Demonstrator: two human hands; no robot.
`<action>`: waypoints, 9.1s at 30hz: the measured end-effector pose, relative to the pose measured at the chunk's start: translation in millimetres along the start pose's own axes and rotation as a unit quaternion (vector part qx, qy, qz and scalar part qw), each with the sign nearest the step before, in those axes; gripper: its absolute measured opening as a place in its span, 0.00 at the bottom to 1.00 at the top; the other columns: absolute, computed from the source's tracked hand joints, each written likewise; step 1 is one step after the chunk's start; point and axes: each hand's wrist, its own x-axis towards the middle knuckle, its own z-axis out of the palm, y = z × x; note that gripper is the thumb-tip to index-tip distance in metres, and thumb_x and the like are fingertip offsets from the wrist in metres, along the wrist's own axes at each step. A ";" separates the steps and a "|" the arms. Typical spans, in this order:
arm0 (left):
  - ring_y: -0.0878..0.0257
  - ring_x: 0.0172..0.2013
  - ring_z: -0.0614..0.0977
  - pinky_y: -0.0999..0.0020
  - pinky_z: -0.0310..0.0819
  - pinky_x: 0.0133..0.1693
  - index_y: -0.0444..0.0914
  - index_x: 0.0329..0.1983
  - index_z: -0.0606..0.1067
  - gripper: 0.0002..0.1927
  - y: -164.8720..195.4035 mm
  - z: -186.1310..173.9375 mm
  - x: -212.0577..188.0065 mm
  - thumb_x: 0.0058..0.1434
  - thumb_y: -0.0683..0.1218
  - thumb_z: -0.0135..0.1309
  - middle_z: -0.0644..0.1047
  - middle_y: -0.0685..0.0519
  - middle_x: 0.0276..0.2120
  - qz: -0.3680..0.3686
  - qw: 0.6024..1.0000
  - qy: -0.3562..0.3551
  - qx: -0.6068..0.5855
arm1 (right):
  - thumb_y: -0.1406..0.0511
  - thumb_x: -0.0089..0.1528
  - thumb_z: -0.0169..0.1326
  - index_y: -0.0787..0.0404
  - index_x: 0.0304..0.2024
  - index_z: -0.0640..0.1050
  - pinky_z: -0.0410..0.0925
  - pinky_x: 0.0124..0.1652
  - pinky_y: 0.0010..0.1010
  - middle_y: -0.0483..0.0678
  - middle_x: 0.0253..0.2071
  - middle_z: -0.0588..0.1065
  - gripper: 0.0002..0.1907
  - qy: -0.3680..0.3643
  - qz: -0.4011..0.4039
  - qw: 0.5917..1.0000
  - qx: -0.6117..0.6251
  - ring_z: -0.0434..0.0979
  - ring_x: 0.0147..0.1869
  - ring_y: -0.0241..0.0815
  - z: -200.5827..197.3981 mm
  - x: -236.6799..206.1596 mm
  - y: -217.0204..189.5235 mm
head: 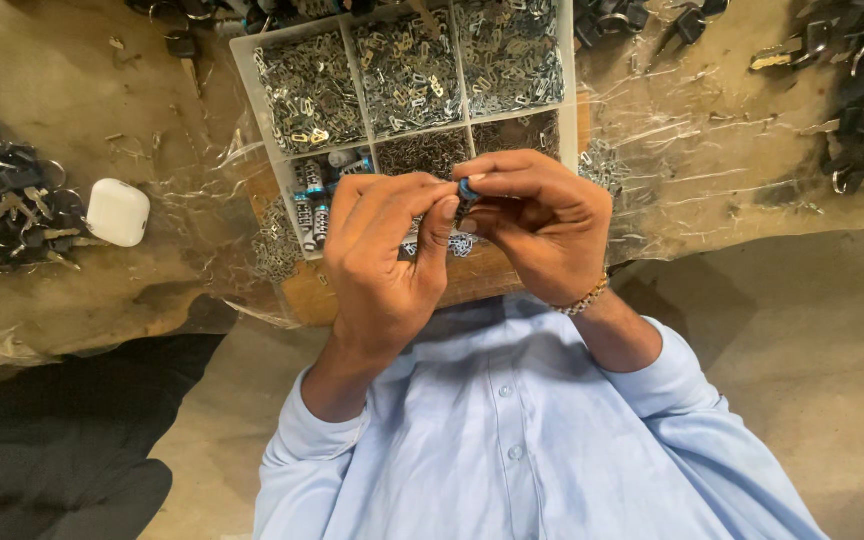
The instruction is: The person assembles small cylindrical key cores by inserting metal pins into them one at a time. They pick up a cylinder, insert pins from a nearby tray, and place the finished unit into a pile of similar items on the table.
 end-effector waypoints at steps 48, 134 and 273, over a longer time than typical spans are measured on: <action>0.56 0.42 0.80 0.66 0.73 0.45 0.36 0.43 0.80 0.03 -8.0 -1.3 -6.2 0.69 0.40 0.62 0.82 0.52 0.40 -0.017 0.999 -0.001 -0.042 | 0.85 0.61 0.60 0.70 0.51 0.78 0.80 0.58 0.29 0.56 0.59 0.73 0.18 0.019 -0.007 1.000 -0.016 0.80 0.60 0.41 0.1 -0.6 5.4; 0.52 0.41 0.76 0.62 0.72 0.44 0.39 0.45 0.82 0.07 -19.4 -4.3 -0.8 0.65 0.41 0.66 0.81 0.52 0.40 0.053 0.990 -0.020 0.132 | 0.82 0.64 0.63 0.69 0.58 0.78 0.76 0.56 0.21 0.54 0.60 0.74 0.21 0.009 -0.007 0.997 -0.078 0.78 0.57 0.36 -8.6 5.6 5.7; 0.53 0.45 0.75 0.60 0.68 0.48 0.41 0.44 0.79 0.06 -23.3 -2.1 -1.8 0.69 0.44 0.65 0.77 0.55 0.43 0.043 0.985 -0.045 0.160 | 0.86 0.63 0.59 0.69 0.56 0.75 0.76 0.60 0.25 0.53 0.62 0.71 0.21 0.004 -0.051 0.998 -0.044 0.76 0.65 0.39 -7.8 10.5 13.9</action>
